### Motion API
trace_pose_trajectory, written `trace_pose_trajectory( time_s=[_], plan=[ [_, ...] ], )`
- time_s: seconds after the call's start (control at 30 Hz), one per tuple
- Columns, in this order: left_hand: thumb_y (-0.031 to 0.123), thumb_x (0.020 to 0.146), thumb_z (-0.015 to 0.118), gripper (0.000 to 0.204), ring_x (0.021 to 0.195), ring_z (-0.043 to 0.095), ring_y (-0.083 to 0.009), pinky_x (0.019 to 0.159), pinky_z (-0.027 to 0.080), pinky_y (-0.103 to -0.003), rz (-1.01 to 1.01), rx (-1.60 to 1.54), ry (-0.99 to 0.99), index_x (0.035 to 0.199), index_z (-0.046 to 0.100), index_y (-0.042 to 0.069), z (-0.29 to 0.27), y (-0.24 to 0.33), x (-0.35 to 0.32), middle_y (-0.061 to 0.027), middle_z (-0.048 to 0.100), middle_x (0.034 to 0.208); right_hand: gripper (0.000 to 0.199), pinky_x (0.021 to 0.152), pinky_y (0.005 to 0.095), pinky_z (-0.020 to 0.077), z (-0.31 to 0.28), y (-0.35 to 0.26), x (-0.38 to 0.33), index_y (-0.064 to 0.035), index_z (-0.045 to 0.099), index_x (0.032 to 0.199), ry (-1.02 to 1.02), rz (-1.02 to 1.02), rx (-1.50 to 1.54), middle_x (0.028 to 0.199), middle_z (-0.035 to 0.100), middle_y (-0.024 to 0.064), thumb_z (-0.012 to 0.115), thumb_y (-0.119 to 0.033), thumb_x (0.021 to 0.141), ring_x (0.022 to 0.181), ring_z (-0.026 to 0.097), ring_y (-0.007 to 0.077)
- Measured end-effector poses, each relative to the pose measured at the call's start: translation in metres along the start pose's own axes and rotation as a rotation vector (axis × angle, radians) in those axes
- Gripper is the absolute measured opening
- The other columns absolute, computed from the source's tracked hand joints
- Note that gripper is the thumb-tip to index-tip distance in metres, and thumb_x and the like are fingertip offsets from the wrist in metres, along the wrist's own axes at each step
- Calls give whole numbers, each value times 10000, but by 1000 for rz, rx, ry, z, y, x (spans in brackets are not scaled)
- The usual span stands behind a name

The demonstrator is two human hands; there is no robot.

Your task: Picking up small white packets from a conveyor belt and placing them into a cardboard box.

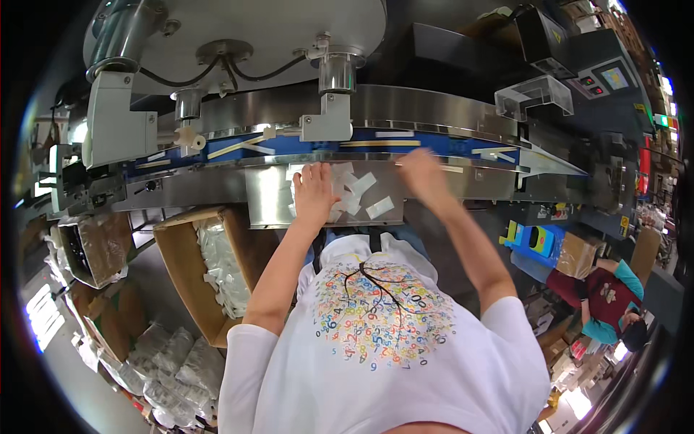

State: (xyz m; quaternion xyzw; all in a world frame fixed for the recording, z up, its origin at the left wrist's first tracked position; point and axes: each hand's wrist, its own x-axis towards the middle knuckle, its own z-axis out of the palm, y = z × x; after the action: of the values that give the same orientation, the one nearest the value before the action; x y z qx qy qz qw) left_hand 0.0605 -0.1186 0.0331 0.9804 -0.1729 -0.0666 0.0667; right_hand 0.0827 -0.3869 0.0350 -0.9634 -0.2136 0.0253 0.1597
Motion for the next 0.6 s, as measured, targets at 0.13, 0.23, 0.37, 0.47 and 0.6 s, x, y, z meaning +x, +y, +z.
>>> trace_pose_trajectory(
  time_s=[0.13,0.23,0.37,0.47,0.6],
  plan=[
    [317,575,749,576,1017,426,-260,861,339,-414,-106,-63,-50,1023,498,56,11,-3,2,-81,471,1056,117,699,415,445,36,-41,-7,-58,575,754,-104,46,184,846,568,116,577,-169,718,820,551,297],
    [269,591,739,450,992,438,-263,845,348,-417,-125,-73,-31,938,536,67,12,-20,-1,-78,480,1018,72,673,427,434,13,5,-24,-49,573,750,96,185,49,782,518,141,538,-111,737,824,535,317],
    [232,632,716,322,990,446,-258,826,358,-420,-90,-148,-15,887,584,87,4,-24,2,-70,513,992,94,686,423,445,-37,115,-48,-62,592,831,230,474,-134,878,528,125,571,-129,769,843,533,316],
    [225,658,706,285,976,463,-248,823,360,-417,-82,-224,24,888,603,90,-4,-29,2,-57,557,923,107,718,416,453,-34,80,-34,-55,601,833,251,500,-183,885,549,115,596,-115,744,861,539,311],
    [216,671,703,282,931,508,-257,847,358,-421,-152,-367,-48,900,611,78,-22,-35,1,-57,596,847,203,744,393,442,20,-33,-48,-55,591,848,-150,-49,315,844,561,106,650,-127,667,815,530,310]
  ],
)
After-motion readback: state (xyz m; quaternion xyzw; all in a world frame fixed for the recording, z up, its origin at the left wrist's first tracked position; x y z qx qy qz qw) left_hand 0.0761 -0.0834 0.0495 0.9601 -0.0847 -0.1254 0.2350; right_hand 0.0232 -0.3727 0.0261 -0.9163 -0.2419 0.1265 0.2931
